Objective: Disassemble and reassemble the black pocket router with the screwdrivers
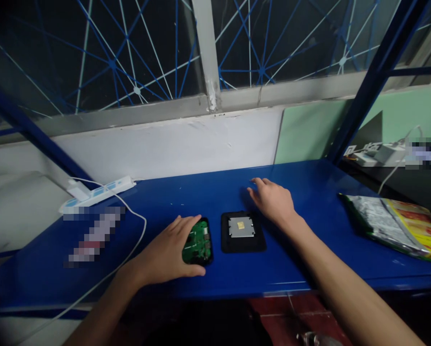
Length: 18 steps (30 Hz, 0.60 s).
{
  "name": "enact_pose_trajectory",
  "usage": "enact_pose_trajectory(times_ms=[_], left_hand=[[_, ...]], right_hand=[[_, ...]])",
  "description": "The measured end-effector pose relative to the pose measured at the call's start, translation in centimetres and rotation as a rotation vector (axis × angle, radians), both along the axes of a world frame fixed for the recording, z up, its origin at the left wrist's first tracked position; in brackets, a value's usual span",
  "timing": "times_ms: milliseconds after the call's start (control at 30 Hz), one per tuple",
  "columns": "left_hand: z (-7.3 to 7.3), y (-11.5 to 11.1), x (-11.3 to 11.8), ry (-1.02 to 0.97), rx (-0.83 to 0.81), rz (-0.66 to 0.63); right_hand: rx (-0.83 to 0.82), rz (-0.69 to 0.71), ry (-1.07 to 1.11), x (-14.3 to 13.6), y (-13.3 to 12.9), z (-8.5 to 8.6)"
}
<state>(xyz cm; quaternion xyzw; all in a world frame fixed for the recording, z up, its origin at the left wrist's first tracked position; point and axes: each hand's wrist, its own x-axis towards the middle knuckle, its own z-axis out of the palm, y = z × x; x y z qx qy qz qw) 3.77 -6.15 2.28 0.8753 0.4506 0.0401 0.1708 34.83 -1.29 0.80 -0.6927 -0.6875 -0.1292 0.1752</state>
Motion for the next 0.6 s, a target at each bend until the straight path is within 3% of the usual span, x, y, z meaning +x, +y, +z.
enact_pose_trajectory(times_ms=[133,333,467,600], left_hand=[[0.1,1.0,2.0,-0.020,0.015,-0.071],[0.0,1.3,-0.3,-0.044,-0.009,-0.057],[-0.7,1.4,-2.2,-0.154,-0.058,-0.068],[-1.6,1.7,-2.9,-0.222,-0.046,-0.065]], right_hand=[[0.032,0.061,0.035,-0.1,-0.1,-0.1],[0.058,0.235,0.129,-0.2,0.0,-0.1],[0.018,0.493,0.149,-2.0,-0.5,1.3],[-0.205,0.817,0.142,-5.2,-1.4,2.5]])
